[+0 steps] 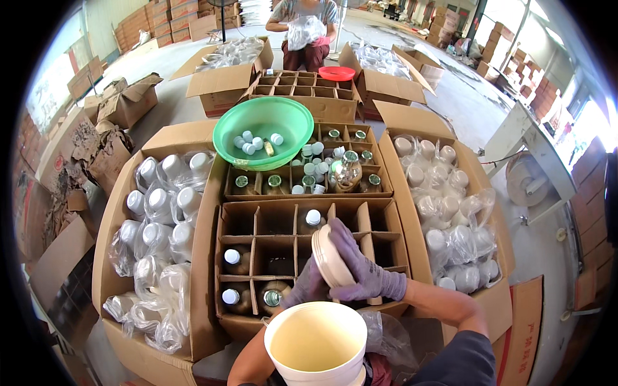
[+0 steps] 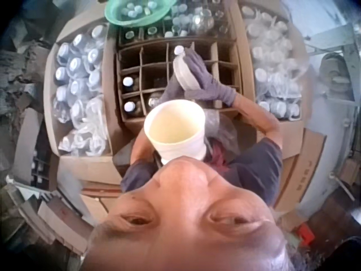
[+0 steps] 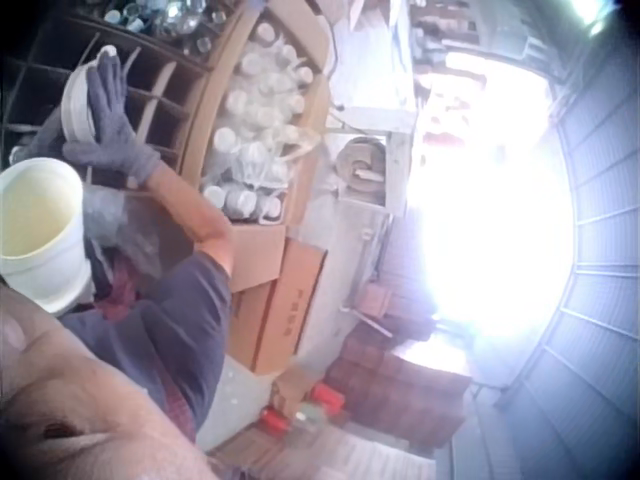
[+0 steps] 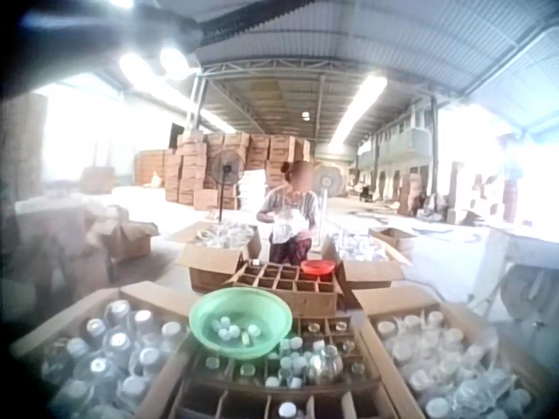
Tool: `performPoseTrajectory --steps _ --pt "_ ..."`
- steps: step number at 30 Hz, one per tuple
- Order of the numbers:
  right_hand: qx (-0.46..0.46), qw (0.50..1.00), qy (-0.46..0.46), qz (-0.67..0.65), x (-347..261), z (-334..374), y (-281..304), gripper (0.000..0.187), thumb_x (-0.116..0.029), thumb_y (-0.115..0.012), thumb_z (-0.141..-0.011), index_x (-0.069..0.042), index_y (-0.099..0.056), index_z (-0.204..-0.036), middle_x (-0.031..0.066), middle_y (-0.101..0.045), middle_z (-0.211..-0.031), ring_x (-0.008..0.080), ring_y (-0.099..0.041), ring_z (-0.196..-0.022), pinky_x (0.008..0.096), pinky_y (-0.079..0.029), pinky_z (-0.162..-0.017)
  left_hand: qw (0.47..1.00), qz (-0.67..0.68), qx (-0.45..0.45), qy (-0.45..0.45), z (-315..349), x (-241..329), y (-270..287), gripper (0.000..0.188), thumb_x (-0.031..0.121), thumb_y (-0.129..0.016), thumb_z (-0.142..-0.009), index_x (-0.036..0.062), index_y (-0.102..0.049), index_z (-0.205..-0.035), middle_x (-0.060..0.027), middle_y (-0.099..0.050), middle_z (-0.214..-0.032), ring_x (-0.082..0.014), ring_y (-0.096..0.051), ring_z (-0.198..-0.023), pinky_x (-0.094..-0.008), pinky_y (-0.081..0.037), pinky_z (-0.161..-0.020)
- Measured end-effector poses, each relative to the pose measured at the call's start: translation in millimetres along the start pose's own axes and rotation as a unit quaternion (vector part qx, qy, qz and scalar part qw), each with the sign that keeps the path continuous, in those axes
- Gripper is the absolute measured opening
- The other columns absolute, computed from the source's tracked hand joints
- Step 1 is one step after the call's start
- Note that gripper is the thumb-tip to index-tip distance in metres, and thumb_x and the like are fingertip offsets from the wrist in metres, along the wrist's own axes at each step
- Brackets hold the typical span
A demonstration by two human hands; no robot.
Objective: The person packs components into a large thermos-like container by placing a metal cylinder and a plastic lid inside, then wraps the container in a plastic bag and places it into a cardboard shipping box.
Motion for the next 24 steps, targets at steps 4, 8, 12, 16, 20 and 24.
performPoseTrajectory --steps 4,8,12,16,20,24 --pt "-0.141 0.978 0.071 0.137 -5.0 11.1 0.7 0.097 -0.052 -0.073 -0.075 -0.007 -0.030 -0.148 0.0249 -0.017 -0.156 0.0454 -0.011 -0.145 0.0600 -0.008 -0.115 0.964 0.238 -0.061 0.099 -9.9 -22.0 -8.0 0.064 0.030 -0.068 -0.088 0.0046 -0.039 -0.139 -0.0145 -0.059 -0.125 -0.0286 -0.061 -0.113 -0.0401 -0.051 -0.093" --pt "-0.182 0.960 0.146 0.152 -17.2 -8.7 25.6 0.100 -0.058 -0.077 -0.065 -0.009 -0.038 -0.143 0.0243 -0.026 -0.153 0.0451 -0.019 -0.143 0.0643 -0.010 -0.113 0.923 0.376 -0.019 0.085 0.4 -24.0 -8.1 0.062 0.023 -0.067 -0.090 0.0054 -0.040 -0.142 -0.0119 -0.056 -0.132 -0.0272 -0.058 -0.119 -0.0396 -0.050 -0.099" --pt "-0.042 0.999 -0.020 0.012 -9.1 -17.0 31.8 0.120 -0.057 -0.079 -0.064 -0.010 -0.015 -0.154 0.0197 -0.023 -0.156 0.0382 -0.017 -0.146 0.0474 -0.012 -0.119 0.986 0.123 -0.004 -0.112 8.7 45.7 -11.3 0.064 0.022 -0.070 -0.088 0.0035 -0.040 -0.141 -0.0134 -0.054 -0.135 -0.0251 -0.058 -0.119 -0.0384 -0.050 -0.099" --pt "-0.027 0.780 -0.377 -0.498 8.0 34.7 11.7 0.073 -0.038 -0.049 -0.098 -0.009 -0.013 -0.155 0.0182 -0.058 -0.127 0.0223 -0.056 -0.117 0.0344 -0.046 -0.099 0.809 -0.550 0.155 -0.135 14.1 34.2 -19.5 0.070 0.040 -0.076 -0.079 -0.0011 -0.043 -0.125 -0.0220 -0.068 -0.090 -0.0370 -0.069 -0.086 -0.0436 -0.054 -0.074" --pt "-0.015 0.815 -0.303 -0.494 16.2 39.5 -11.1 0.058 -0.041 -0.053 -0.093 0.003 -0.043 -0.131 0.0135 -0.062 -0.102 0.0226 -0.060 -0.099 0.0356 -0.048 -0.091 0.834 -0.511 0.201 0.058 17.3 9.8 -1.3 0.049 0.038 -0.063 -0.090 0.0026 -0.047 -0.119 -0.0265 -0.064 -0.100 -0.0416 -0.066 -0.091 -0.0451 -0.052 -0.075" --pt "-0.015 0.886 -0.238 -0.398 13.0 39.9 -19.4 0.088 -0.036 -0.067 -0.082 0.000 -0.021 -0.147 0.0149 -0.049 -0.120 0.0264 -0.052 -0.110 0.0390 -0.043 -0.097 0.855 -0.514 0.026 -0.071 21.9 -5.5 -3.1 0.049 0.036 -0.059 -0.093 0.0026 -0.047 -0.128 -0.0219 -0.061 -0.117 -0.0338 -0.064 -0.102 -0.0411 -0.052 -0.082"
Point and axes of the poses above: each hand's wrist, its own z-axis away from the middle knuckle, its own y-axis out of the back of the hand, x = y × z, the point moved 4 cm from there along -z, towards the middle knuckle
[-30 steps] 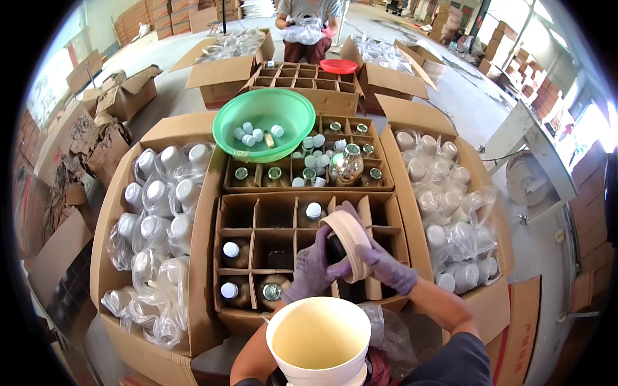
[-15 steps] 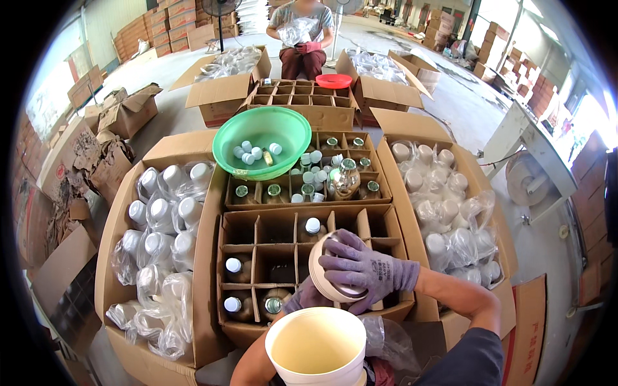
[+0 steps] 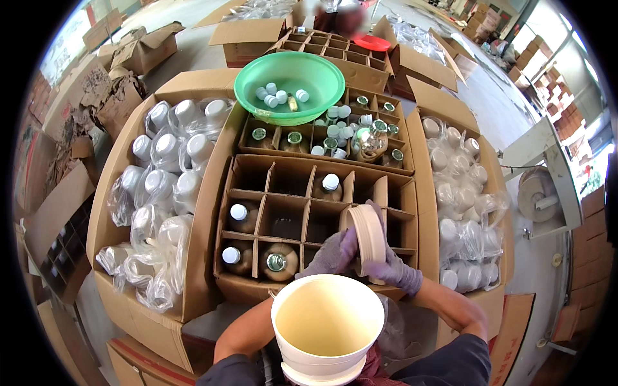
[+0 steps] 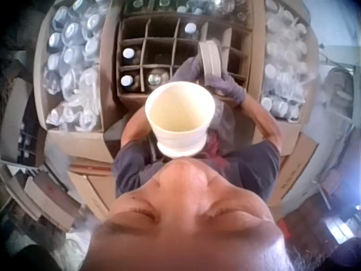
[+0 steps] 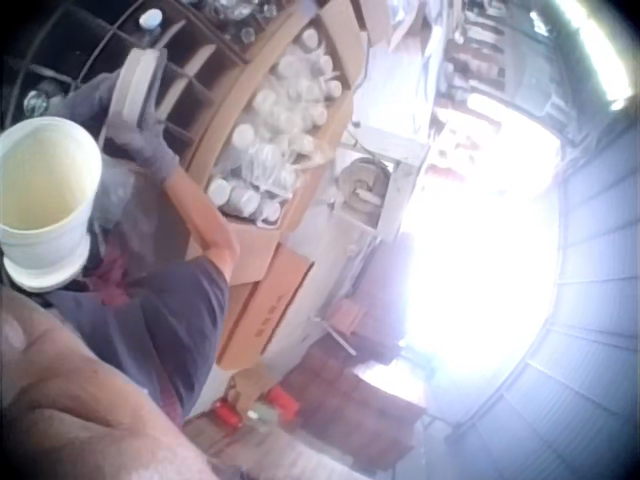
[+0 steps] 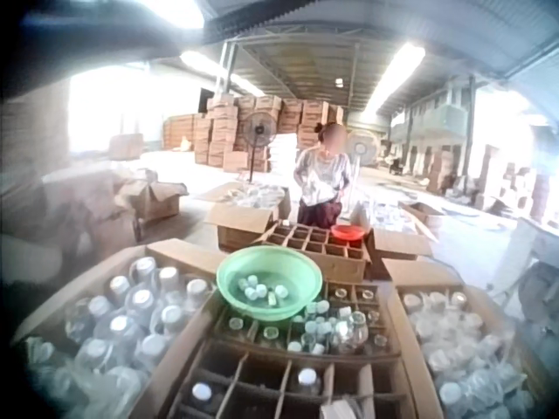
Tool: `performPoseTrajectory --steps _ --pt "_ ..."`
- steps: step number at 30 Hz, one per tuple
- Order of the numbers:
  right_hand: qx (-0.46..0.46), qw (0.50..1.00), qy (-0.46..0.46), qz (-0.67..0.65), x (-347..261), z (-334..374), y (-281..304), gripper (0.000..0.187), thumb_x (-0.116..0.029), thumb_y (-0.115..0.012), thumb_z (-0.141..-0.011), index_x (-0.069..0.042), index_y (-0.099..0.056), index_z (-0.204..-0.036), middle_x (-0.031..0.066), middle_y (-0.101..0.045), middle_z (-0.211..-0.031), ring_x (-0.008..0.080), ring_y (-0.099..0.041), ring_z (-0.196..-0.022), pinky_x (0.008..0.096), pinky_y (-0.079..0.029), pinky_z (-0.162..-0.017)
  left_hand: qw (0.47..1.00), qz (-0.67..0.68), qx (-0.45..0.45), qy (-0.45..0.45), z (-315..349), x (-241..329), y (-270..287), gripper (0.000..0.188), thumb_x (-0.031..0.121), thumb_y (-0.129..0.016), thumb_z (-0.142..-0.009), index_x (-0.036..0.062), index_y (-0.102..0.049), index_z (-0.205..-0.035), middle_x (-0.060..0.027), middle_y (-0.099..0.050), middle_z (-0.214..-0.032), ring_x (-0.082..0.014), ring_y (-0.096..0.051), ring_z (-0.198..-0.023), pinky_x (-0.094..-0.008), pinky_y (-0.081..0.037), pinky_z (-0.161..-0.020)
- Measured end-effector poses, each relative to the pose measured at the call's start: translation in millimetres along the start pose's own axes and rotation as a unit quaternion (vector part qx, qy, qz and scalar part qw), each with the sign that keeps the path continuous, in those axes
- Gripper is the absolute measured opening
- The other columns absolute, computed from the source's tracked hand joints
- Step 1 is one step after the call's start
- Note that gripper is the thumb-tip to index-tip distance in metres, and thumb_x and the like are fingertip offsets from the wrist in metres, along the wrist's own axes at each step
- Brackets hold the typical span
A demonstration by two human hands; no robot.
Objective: The person packs components into a large thermos-like container by placing a metal cylinder and a plastic lid inside, then wraps the container in a plastic bag and places it into a cardboard shipping box.
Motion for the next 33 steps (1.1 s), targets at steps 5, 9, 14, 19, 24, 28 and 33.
performPoseTrajectory --steps 5,9,14,19,24,28,33 --pt "0.033 0.866 0.165 0.472 -33.8 -3.9 -7.4 0.112 -0.029 -0.081 -0.073 -0.005 -0.007 -0.154 0.0160 -0.032 -0.146 0.0290 -0.044 -0.129 0.0418 -0.039 -0.106 0.886 0.461 0.002 0.054 -2.8 -6.7 -8.0 0.052 0.029 -0.061 -0.091 0.0019 -0.043 -0.132 -0.0175 -0.062 -0.114 -0.0274 -0.064 -0.102 -0.0401 -0.051 -0.083" --pt "0.061 0.967 0.022 0.246 -19.8 -9.0 10.9 0.103 -0.037 -0.074 -0.080 -0.007 -0.009 -0.154 0.0221 -0.032 -0.150 0.0332 -0.044 -0.133 0.0428 -0.043 -0.103 0.781 0.608 0.001 0.142 -11.7 -24.9 -15.8 0.056 0.027 -0.064 -0.088 0.0027 -0.042 -0.133 -0.0148 -0.062 -0.113 -0.0235 -0.063 -0.101 -0.0381 -0.051 -0.083" --pt "0.139 0.917 -0.218 -0.304 -19.3 -22.7 20.0 0.059 -0.045 -0.046 -0.099 -0.008 -0.037 -0.144 0.0100 -0.063 -0.118 0.0265 -0.065 -0.105 0.0373 -0.056 -0.087 0.983 -0.170 0.064 -0.040 -17.9 21.7 27.7 0.078 0.030 -0.078 -0.075 0.0064 -0.040 -0.138 -0.0182 -0.058 -0.111 -0.0385 -0.062 -0.099 -0.0427 -0.052 -0.084" --pt "0.099 0.985 -0.127 -0.068 -20.7 -25.8 41.0 0.059 -0.048 -0.043 -0.100 -0.005 -0.042 -0.140 0.0101 -0.057 -0.127 0.0212 -0.061 -0.111 0.0338 -0.051 -0.094 0.991 -0.133 0.024 -0.013 -17.5 19.9 29.4 0.072 0.026 -0.079 -0.077 0.0067 -0.044 -0.137 -0.0138 -0.055 -0.116 -0.0324 -0.063 -0.101 -0.0413 -0.053 -0.086" --pt "0.154 0.864 0.102 0.468 -26.7 -8.3 12.5 0.083 -0.027 -0.071 -0.085 0.003 -0.026 -0.147 0.0235 -0.048 -0.136 0.0363 -0.054 -0.119 0.0378 -0.045 -0.100 0.740 0.654 -0.035 0.153 -12.2 -26.0 25.4 0.046 0.017 -0.065 -0.091 0.0105 -0.049 -0.134 -0.0063 -0.063 -0.113 -0.0153 -0.062 -0.107 -0.0290 -0.057 -0.076" --pt "0.212 0.815 0.125 0.524 -11.1 -0.4 8.4 0.083 -0.019 -0.073 -0.080 0.006 -0.028 -0.145 0.0274 -0.054 -0.127 0.0429 -0.061 -0.104 0.0406 -0.051 -0.089 0.982 -0.027 0.182 0.051 -15.6 -11.9 23.0 0.064 0.011 -0.072 -0.082 0.0064 -0.041 -0.138 -0.0215 -0.056 -0.118 -0.0357 -0.058 -0.112 -0.0391 -0.052 -0.090" --pt "0.254 0.933 -0.024 0.252 -15.6 -15.3 51.1 0.069 -0.018 -0.062 -0.086 0.006 -0.032 -0.144 0.0197 -0.058 -0.126 0.0283 -0.060 -0.110 0.0339 -0.048 -0.094 0.930 -0.211 0.084 -0.289 -17.3 25.3 31.4 0.053 0.007 -0.071 -0.077 0.0053 -0.053 -0.127 -0.0164 -0.047 -0.136 -0.0377 -0.046 -0.126 -0.0539 -0.034 -0.109"
Point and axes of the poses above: each hand's wrist, its own z-axis away from the middle knuckle, its own y-axis out of the back of the hand, x = y × z, the point moved 4 cm from there along -z, towards the middle knuckle
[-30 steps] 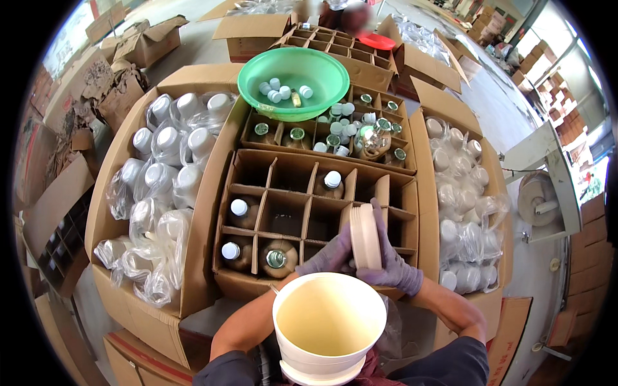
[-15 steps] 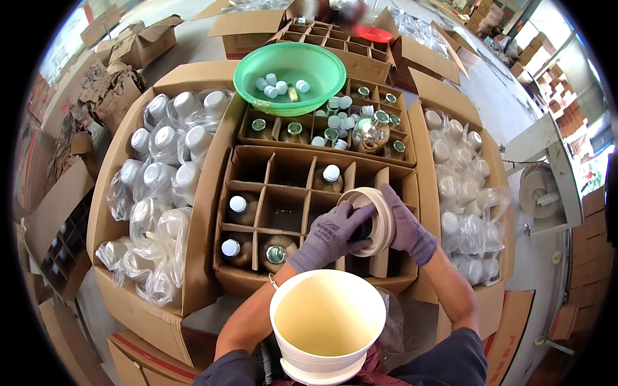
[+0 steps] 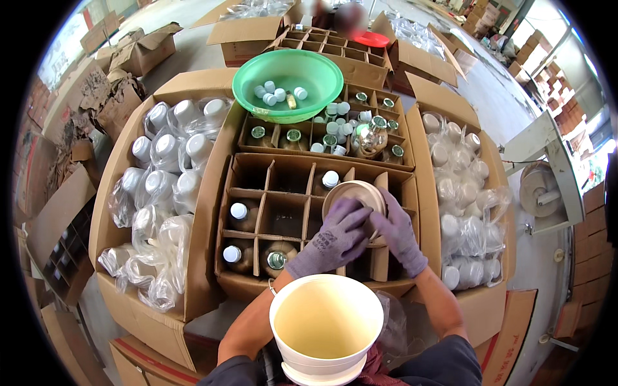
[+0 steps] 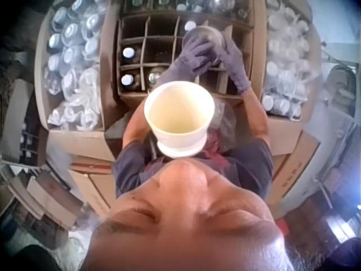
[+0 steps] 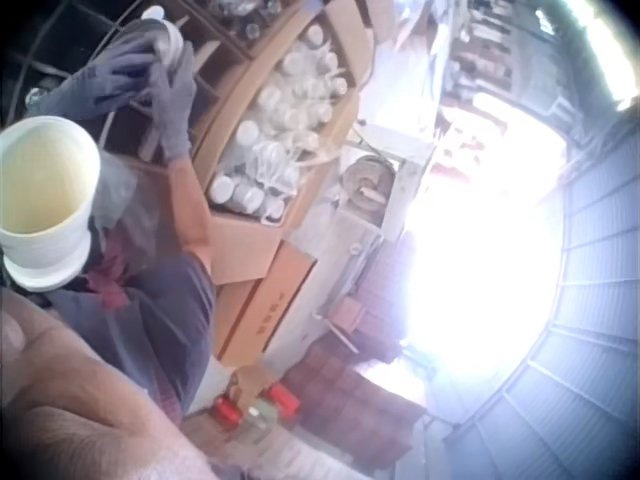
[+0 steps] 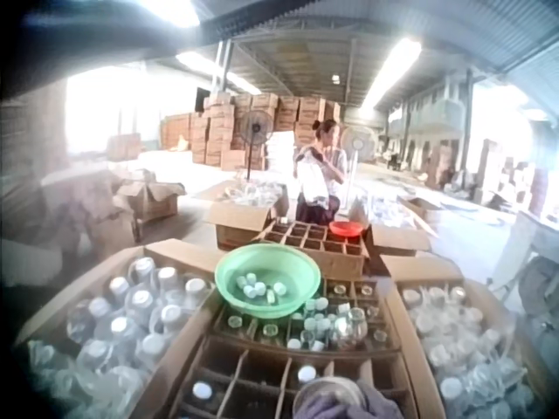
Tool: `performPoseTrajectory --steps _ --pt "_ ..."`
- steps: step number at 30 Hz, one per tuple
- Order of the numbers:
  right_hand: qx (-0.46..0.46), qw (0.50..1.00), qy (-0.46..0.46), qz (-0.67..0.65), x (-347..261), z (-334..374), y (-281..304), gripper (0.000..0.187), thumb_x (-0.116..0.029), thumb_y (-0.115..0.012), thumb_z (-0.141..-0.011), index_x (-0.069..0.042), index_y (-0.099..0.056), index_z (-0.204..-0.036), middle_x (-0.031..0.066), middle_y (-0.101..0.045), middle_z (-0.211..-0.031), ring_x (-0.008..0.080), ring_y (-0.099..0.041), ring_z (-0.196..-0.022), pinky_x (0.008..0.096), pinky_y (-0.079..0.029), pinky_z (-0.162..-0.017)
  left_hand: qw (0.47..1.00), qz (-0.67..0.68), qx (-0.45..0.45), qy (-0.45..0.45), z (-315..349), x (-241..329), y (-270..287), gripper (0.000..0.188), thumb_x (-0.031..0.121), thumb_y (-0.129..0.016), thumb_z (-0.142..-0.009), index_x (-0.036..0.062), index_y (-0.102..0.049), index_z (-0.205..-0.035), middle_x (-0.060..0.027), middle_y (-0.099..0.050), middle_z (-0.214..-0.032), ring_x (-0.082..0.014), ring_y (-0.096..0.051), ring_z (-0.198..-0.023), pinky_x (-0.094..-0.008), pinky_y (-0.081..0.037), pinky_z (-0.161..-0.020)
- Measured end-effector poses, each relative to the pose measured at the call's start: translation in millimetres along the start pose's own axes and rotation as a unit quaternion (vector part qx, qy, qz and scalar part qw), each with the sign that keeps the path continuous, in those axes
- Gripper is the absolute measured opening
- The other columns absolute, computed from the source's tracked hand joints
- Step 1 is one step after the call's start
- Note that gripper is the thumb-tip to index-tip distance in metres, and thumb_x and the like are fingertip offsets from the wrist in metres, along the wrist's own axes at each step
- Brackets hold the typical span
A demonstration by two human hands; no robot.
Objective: The person packs components into a large thermos-like container by placing a metal cylinder and a plastic lid inside, then wraps the container in a plastic bag and places it into a cardboard shipping box.
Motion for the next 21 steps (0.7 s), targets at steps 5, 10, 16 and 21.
performPoseTrajectory --steps 5,10,16,21 --pt "-0.066 0.947 -0.057 -0.308 -9.9 -10.6 -1.0 0.063 -0.020 -0.053 -0.090 0.007 -0.034 -0.144 0.0126 -0.053 -0.133 0.0185 -0.050 -0.123 0.0306 -0.038 -0.105 0.886 0.186 0.307 0.295 2.6 -6.3 40.6 0.047 0.007 -0.064 -0.084 0.0042 -0.050 -0.129 -0.0180 -0.056 -0.126 -0.0288 -0.047 -0.127 -0.0400 -0.036 -0.108" --pt "0.073 0.927 0.218 0.297 -20.2 -28.3 -10.0 0.069 -0.027 -0.064 -0.087 0.003 -0.036 -0.143 0.0229 -0.046 -0.137 0.0337 -0.045 -0.129 0.0394 -0.035 -0.109 0.964 0.079 0.200 0.156 40.7 -36.5 20.0 0.041 0.013 -0.067 -0.089 -0.0073 -0.054 -0.122 -0.0120 -0.066 -0.113 -0.0187 -0.064 -0.096 -0.0316 -0.052 -0.085" --pt "-0.118 0.984 -0.012 0.134 -45.0 -24.3 -39.4 0.066 -0.023 -0.068 -0.086 -0.002 -0.039 -0.141 0.0195 -0.062 -0.113 0.0293 -0.064 -0.099 0.0351 -0.051 -0.087 0.700 0.431 0.352 0.448 28.8 -40.5 30.1 0.034 0.021 -0.069 -0.091 -0.0019 -0.061 -0.114 -0.0073 -0.068 -0.102 -0.0106 -0.063 -0.087 -0.0245 -0.051 -0.077" --pt "0.006 0.971 0.194 0.139 -31.7 -43.7 -36.7 0.049 -0.018 -0.071 -0.084 0.000 -0.052 -0.126 0.0148 -0.067 -0.098 0.0279 -0.066 -0.084 0.0349 -0.053 -0.072 0.744 0.257 0.391 0.476 41.5 -44.5 49.3 0.034 0.022 -0.073 -0.088 -0.0019 -0.062 -0.109 -0.0069 -0.068 -0.099 -0.0115 -0.063 -0.085 -0.0249 -0.051 -0.076"
Point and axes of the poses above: each hand's wrist, its own z-axis away from the middle knuckle, its own y-axis out of the back of the hand, x = y × z, the point moved 4 cm from there along -z, towards the middle knuckle
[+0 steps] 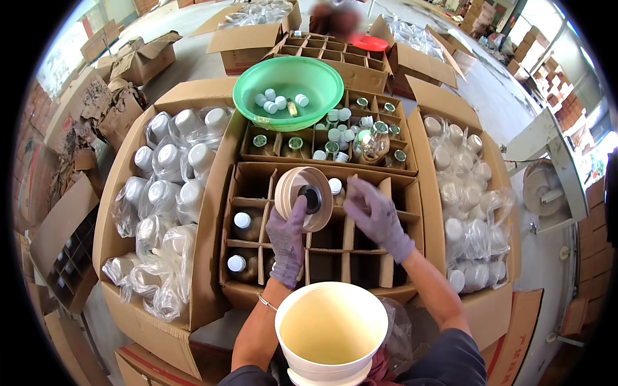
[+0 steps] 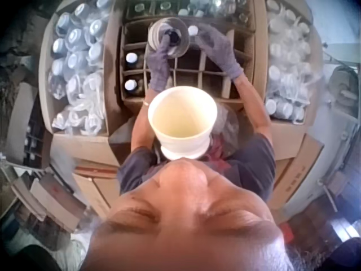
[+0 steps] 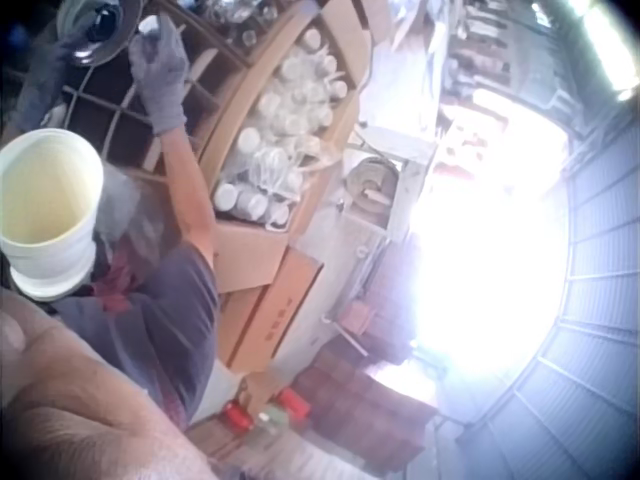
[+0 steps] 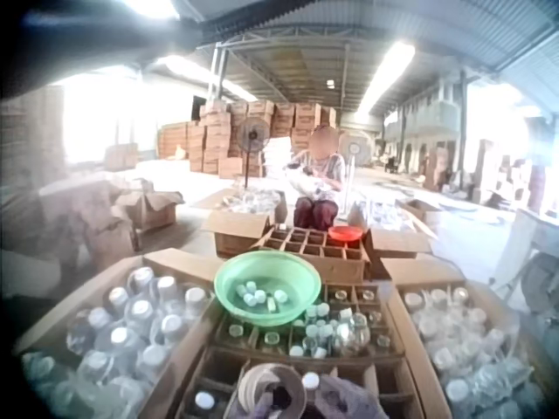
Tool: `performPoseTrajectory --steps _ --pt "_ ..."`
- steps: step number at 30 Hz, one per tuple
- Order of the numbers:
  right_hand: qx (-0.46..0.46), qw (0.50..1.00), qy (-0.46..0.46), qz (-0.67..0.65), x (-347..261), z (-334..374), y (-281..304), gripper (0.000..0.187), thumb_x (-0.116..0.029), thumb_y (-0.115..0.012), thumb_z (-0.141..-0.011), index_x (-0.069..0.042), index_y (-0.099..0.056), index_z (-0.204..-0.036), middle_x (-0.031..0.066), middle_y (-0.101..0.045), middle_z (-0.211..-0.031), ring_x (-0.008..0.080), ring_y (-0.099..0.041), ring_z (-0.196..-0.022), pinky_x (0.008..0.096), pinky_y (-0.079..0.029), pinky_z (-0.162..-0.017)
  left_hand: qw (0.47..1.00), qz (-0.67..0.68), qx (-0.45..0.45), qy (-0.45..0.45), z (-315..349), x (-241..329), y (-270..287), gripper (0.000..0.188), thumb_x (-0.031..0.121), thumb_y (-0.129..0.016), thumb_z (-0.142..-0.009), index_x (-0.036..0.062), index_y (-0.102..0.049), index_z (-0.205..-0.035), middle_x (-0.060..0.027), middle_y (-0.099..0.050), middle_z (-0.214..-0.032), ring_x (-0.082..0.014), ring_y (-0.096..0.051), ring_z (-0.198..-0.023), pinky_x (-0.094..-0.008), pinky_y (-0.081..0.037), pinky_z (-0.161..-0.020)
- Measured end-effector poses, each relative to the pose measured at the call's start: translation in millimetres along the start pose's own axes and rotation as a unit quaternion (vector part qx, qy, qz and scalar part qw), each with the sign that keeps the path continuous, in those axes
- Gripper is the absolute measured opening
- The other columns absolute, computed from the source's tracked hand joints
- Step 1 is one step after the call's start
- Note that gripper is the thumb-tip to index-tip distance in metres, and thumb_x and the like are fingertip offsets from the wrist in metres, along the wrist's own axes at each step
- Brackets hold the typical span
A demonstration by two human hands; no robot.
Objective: The person packs components into a large thermos-like container by placing a metal cylinder and a plastic lid inside, then wraps the container in a plastic bag and places it into a cardboard shipping box.
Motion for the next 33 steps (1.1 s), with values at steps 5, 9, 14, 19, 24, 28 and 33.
performPoseTrajectory --steps 5,9,14,19,24,28,33 --pt "0.112 0.975 0.038 0.190 94.3 -75.6 2.7 0.025 -0.014 -0.064 -0.084 -0.001 -0.060 -0.105 0.0179 -0.063 -0.105 0.0346 -0.060 -0.098 0.0424 -0.049 -0.086 0.993 0.065 0.083 -0.059 -5.9 12.8 9.6 0.034 0.020 -0.069 -0.090 -0.0016 -0.060 -0.115 -0.0070 -0.066 -0.106 -0.0113 -0.061 -0.093 -0.0254 -0.048 -0.083" --pt "-0.030 0.940 0.064 0.334 137.0 -133.2 -47.4 0.022 -0.017 -0.057 -0.088 -0.006 -0.064 -0.105 0.0158 -0.063 -0.111 0.0352 -0.058 -0.105 0.0471 -0.046 -0.090 0.992 0.020 0.070 -0.099 -12.7 10.2 13.0 0.034 0.018 -0.066 -0.090 -0.0042 -0.059 -0.115 -0.0099 -0.066 -0.106 -0.0144 -0.061 -0.094 -0.0277 -0.048 -0.084" --pt "-0.132 0.707 0.034 0.694 197.2 -193.6 -73.4 0.031 -0.019 -0.056 -0.088 -0.013 -0.065 -0.116 0.0125 -0.063 -0.113 0.0299 -0.057 -0.109 0.0558 -0.035 -0.098 0.996 -0.010 0.031 -0.086 -7.5 18.0 -0.5 0.039 0.020 -0.068 -0.088 -0.0043 -0.058 -0.117 -0.0106 -0.066 -0.103 -0.0148 -0.061 -0.091 -0.0284 -0.049 -0.082" --pt "-0.106 0.824 -0.018 0.557 140.8 -192.1 -43.1 0.033 -0.023 -0.062 -0.083 -0.011 -0.065 -0.113 0.0163 -0.064 -0.109 0.0336 -0.061 -0.099 0.0478 -0.045 -0.091 0.996 -0.014 0.034 -0.078 -17.2 6.5 9.3 0.038 0.021 -0.069 -0.088 -0.0035 -0.058 -0.115 -0.0098 -0.067 -0.101 -0.0142 -0.061 -0.089 -0.0284 -0.049 -0.081" --pt "0.125 0.971 0.013 0.203 144.4 -173.6 66.1 0.044 -0.027 -0.063 -0.080 -0.011 -0.062 -0.121 0.0191 -0.063 -0.106 0.0339 -0.061 -0.096 0.0414 -0.050 -0.088 0.996 -0.027 0.009 -0.086 -20.1 -1.9 5.3 0.040 0.023 -0.069 -0.087 -0.0043 -0.057 -0.114 -0.0107 -0.067 -0.099 -0.0153 -0.062 -0.087 -0.0290 -0.049 -0.081" --pt "0.125 0.987 -0.095 -0.022 200.5 -155.8 85.9 0.041 -0.008 -0.062 -0.082 -0.007 -0.057 -0.123 0.0117 -0.062 -0.098 0.0222 -0.060 -0.095 0.0336 -0.049 -0.085 0.996 0.006 0.010 -0.083 -18.1 -6.1 2.0 0.041 0.024 -0.068 -0.087 -0.0048 -0.057 -0.114 -0.0121 -0.067 -0.100 -0.0164 -0.062 -0.088 -0.0302 -0.049 -0.081" --pt "0.132 0.989 -0.046 0.053 202.0 -145.9 76.8 0.043 -0.007 -0.080 -0.070 -0.005 -0.050 -0.101 0.0088 -0.058 -0.096 0.0212 -0.058 -0.089 0.0323 -0.047 -0.082 0.996 -0.007 0.011 -0.089 -17.0 -3.4 6.0 0.041 0.023 -0.068 -0.087 -0.0049 -0.057 -0.115 -0.0126 -0.067 -0.100 -0.0159 -0.062 -0.089 -0.0303 -0.049 -0.081"
Point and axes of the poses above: each hand's wrist, its own z-axis away from the middle knuckle, its own y-axis out of the back of the hand, x = y × z, the point moved 4 cm from there along -z, towards the middle knuckle
